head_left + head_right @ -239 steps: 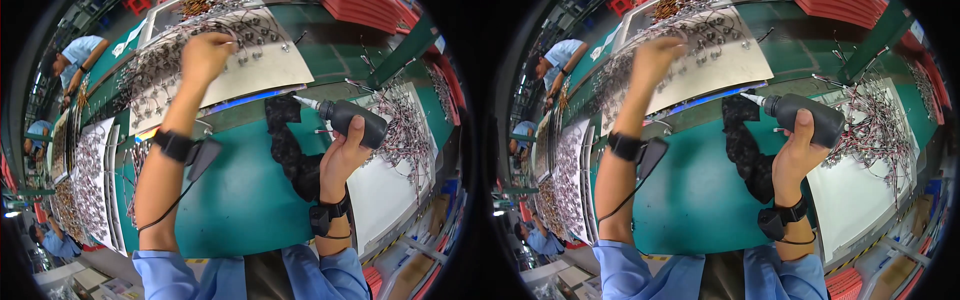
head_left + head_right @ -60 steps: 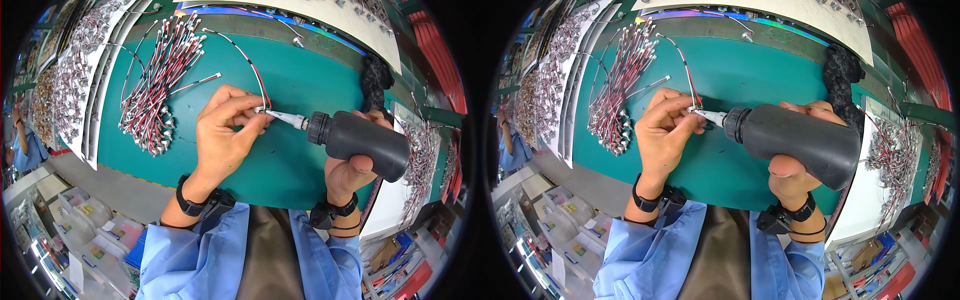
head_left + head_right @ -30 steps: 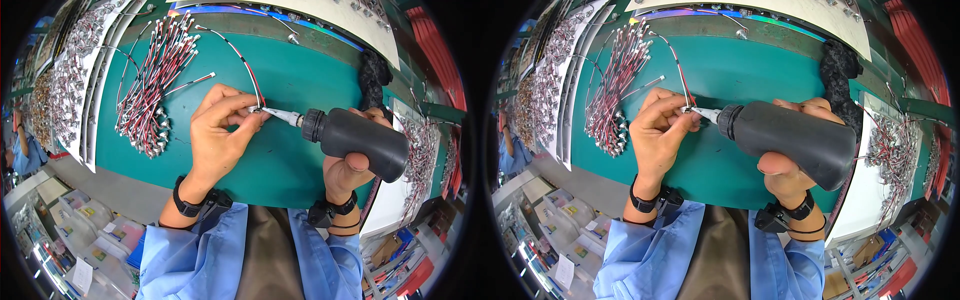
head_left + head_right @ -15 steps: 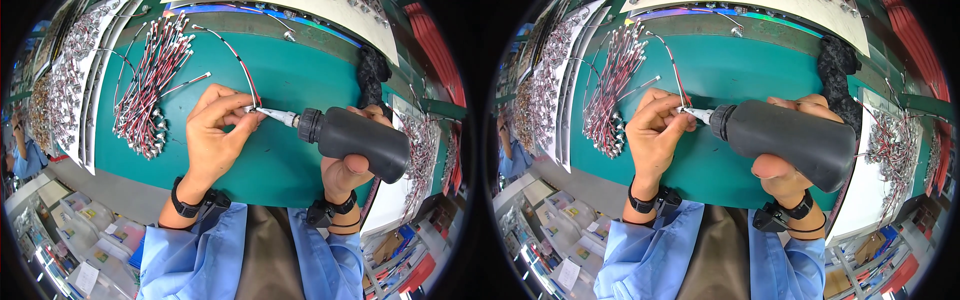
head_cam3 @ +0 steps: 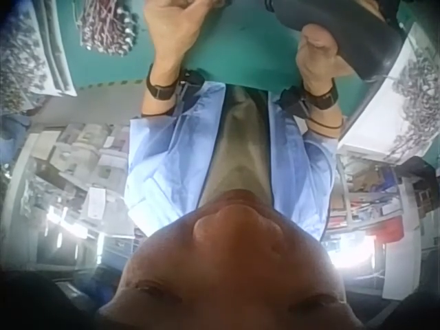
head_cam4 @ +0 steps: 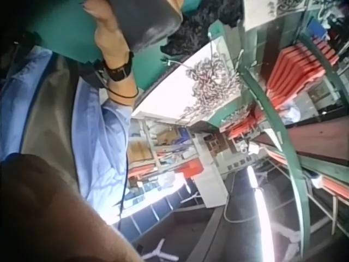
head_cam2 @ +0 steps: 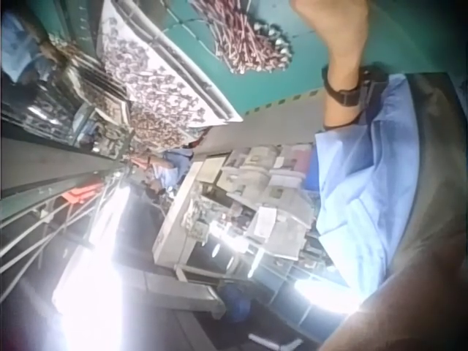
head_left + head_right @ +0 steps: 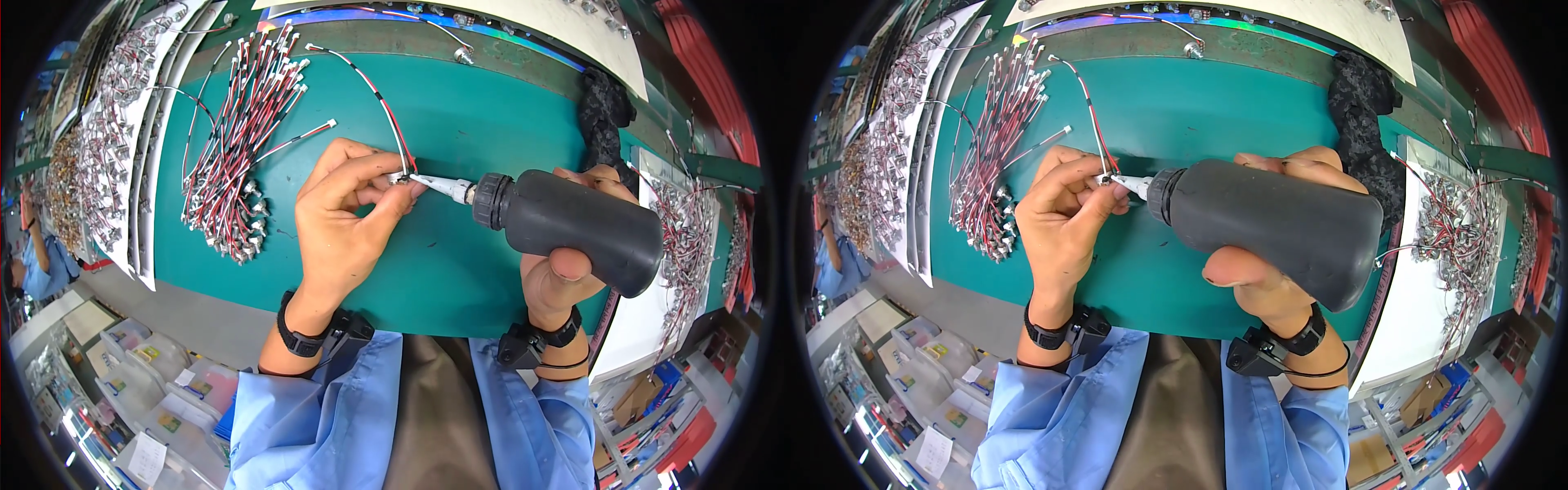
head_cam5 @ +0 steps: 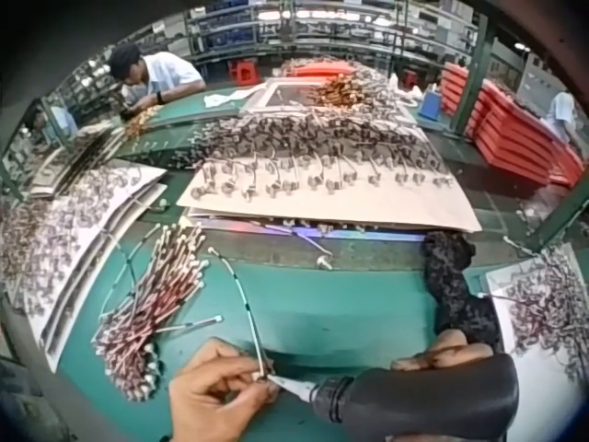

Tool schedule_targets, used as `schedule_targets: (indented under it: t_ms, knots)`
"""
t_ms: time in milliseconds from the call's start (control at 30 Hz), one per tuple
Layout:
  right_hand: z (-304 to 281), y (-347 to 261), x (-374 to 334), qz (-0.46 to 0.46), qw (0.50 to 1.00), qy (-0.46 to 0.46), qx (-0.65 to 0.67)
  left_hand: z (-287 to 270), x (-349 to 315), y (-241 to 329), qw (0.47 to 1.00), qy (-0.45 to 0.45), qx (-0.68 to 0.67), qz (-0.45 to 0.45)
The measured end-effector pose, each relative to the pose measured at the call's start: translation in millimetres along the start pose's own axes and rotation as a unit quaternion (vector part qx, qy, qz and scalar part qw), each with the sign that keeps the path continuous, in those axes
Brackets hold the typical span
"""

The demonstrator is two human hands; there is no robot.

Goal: The person picks up a wire assembly, applies glue to the component using a squeeze bottle, and places it onto a board. This process is repeated for several assemblies, with the person occasionally wiping the bottle tip with a cloth.

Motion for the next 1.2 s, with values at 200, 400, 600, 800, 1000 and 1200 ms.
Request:
schedule_targets:
  t_ms: [200,400,600,800,1000,1200]
  knots:
    - [1,0,-2,0.016,0.999,-0.010,-0.035,0,0,0,1.000,-0.004,-0.005,0.002]
    - [2,-8,-2,-0.086,0.995,-0.042,-0.040,1,0,1,1.000,-0.009,-0.020,0.008]
    - [1,-8,-1,-0.082,0.996,-0.035,-0.019,1,0,-2,0.999,-0.009,-0.045,-0.013]
    - [-6,-1,-1,-0.055,0.998,0.001,0.005,3,0,-5,0.997,-0.024,-0.061,-0.040]
    - [-29,0,16,-0.021,0.993,0.083,-0.075,1,-1,-4,0.997,-0.014,-0.070,-0.029]
    - [-22,-1,5,-0.026,0.994,0.069,0.077,3,0,3,1.000,-0.026,0.000,0.013]
Point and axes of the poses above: each hand's wrist, its own x-axis towards the middle knuckle, its own z-axis out of the palm, y = z × x, the point moved 10 cm from there along x, towards the middle knuckle, and after that the axes turned 3 degrees about z, right-handed, at the moved point
